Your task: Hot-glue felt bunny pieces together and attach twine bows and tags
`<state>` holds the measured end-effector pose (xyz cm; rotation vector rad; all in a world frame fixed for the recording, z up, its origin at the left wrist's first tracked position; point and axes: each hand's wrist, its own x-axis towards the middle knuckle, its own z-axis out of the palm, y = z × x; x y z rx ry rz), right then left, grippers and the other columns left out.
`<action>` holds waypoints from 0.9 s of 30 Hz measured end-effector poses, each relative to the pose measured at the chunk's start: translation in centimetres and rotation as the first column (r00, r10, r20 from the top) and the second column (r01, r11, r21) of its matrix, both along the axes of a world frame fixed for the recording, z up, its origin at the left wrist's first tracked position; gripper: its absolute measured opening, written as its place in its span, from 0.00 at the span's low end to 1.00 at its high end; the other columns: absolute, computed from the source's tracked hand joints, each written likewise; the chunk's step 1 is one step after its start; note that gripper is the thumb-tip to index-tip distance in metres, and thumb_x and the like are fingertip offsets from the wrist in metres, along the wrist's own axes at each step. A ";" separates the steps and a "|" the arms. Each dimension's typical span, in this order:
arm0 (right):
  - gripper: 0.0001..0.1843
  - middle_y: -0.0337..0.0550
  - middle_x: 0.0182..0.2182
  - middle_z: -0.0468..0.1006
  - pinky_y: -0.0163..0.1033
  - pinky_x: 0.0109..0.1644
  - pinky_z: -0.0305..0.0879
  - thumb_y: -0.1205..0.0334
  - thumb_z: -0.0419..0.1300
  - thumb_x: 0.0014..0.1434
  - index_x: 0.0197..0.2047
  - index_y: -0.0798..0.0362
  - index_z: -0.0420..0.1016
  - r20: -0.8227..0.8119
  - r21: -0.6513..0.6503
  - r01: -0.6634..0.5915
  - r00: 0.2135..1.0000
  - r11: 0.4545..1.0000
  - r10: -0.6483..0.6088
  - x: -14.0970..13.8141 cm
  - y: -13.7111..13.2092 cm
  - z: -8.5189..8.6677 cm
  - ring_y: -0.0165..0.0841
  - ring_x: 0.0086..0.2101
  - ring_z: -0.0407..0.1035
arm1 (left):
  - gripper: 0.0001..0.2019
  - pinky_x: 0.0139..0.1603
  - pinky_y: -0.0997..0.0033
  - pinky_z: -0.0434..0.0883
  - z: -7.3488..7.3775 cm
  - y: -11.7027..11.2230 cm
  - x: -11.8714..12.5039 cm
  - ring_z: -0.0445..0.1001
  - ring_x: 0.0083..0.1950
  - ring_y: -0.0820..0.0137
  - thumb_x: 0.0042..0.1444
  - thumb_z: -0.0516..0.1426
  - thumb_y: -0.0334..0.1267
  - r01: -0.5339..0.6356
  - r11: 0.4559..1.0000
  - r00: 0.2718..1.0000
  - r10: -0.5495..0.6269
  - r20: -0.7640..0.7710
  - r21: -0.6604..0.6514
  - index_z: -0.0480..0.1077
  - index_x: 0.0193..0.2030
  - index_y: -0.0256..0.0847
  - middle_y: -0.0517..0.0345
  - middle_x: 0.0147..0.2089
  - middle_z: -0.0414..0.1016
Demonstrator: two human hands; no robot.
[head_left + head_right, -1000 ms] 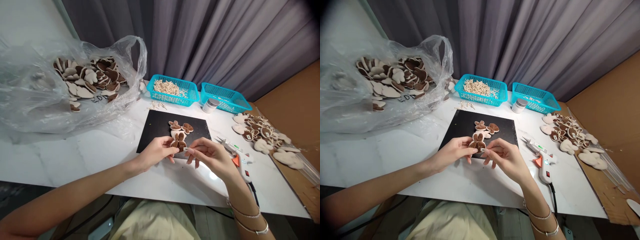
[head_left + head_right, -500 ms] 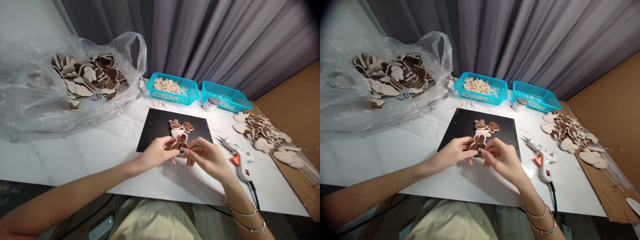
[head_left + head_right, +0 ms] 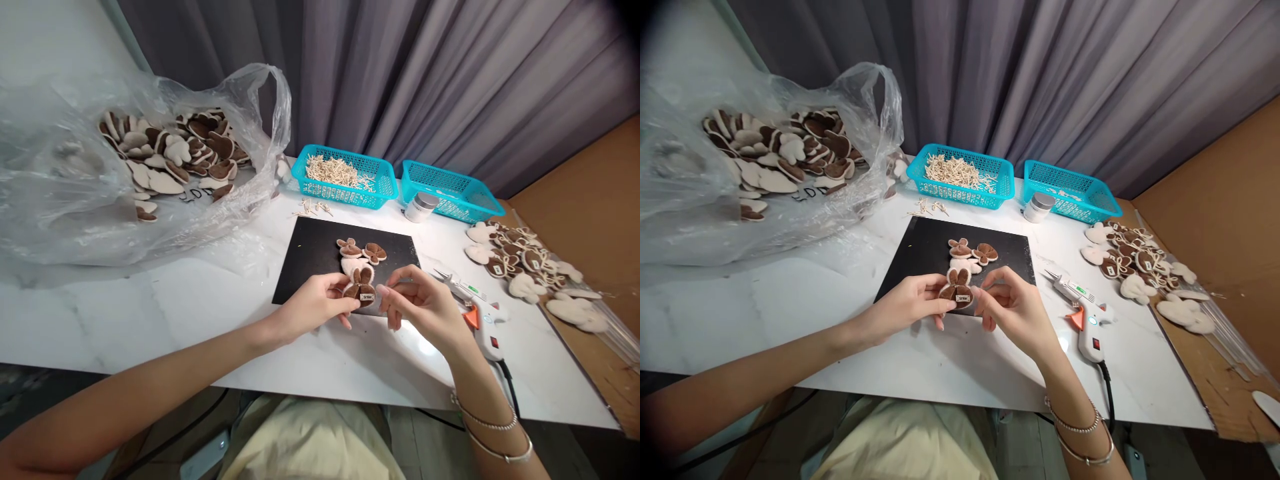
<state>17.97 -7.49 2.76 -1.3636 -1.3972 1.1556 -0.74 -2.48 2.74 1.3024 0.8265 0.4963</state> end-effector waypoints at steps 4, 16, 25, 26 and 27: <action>0.15 0.36 0.24 0.71 0.32 0.20 0.65 0.53 0.64 0.52 0.34 0.51 0.64 0.041 0.017 -0.030 0.999 0.999 0.029 0.4 0.3 -0.5 0.26 0.20 0.65 | 0.11 0.33 0.74 0.70 0.1 0.1 0.1 0.69 0.27 0.77 0.49 0.57 0.33 -0.001 1.000 1.000 0.002 0.012 -0.016 0.71 0.41 0.34 0.54 0.39 0.72; 0.17 0.38 0.31 0.71 0.33 0.21 0.69 0.55 0.65 0.50 0.37 0.51 0.63 -0.147 -0.031 -0.117 0.983 0.993 0.112 -0.1 0.8 -1.3 0.27 0.25 0.67 | 0.11 0.29 0.75 0.70 0.1 0.2 0.2 0.68 0.27 0.77 0.50 0.58 0.37 0.032 0.999 0.999 -0.032 0.015 0.007 0.72 0.39 0.35 0.55 0.37 0.71; 0.16 0.38 0.30 0.72 0.32 0.22 0.69 0.57 0.66 0.50 0.37 0.51 0.64 -0.205 -0.079 -0.146 0.970 0.986 0.127 0.1 0.8 -1.0 0.27 0.25 0.68 | 0.12 0.29 0.74 0.71 0.2 0.1 0.3 0.68 0.26 0.76 0.51 0.58 0.42 0.041 0.997 0.999 -0.039 -0.032 0.071 0.72 0.38 0.36 0.59 0.31 0.69; 0.16 0.38 0.30 0.72 0.32 0.22 0.69 0.57 0.66 0.49 0.37 0.52 0.65 -0.217 -0.088 -0.149 0.968 0.985 0.127 0.1 0.8 -0.9 0.27 0.25 0.68 | 0.12 0.29 0.74 0.71 0.2 0.1 0.3 0.67 0.26 0.76 0.51 0.58 0.42 0.043 0.996 0.999 -0.040 -0.035 0.075 0.72 0.39 0.36 0.58 0.32 0.70; 0.16 0.38 0.29 0.72 0.32 0.22 0.69 0.58 0.66 0.49 0.37 0.52 0.65 -0.228 -0.097 -0.152 0.965 0.984 0.127 0.1 0.8 -0.9 0.27 0.25 0.68 | 0.12 0.30 0.74 0.71 0.2 0.1 0.3 0.67 0.26 0.77 0.51 0.58 0.41 0.045 0.996 0.998 -0.042 -0.038 0.076 0.72 0.39 0.36 0.58 0.33 0.71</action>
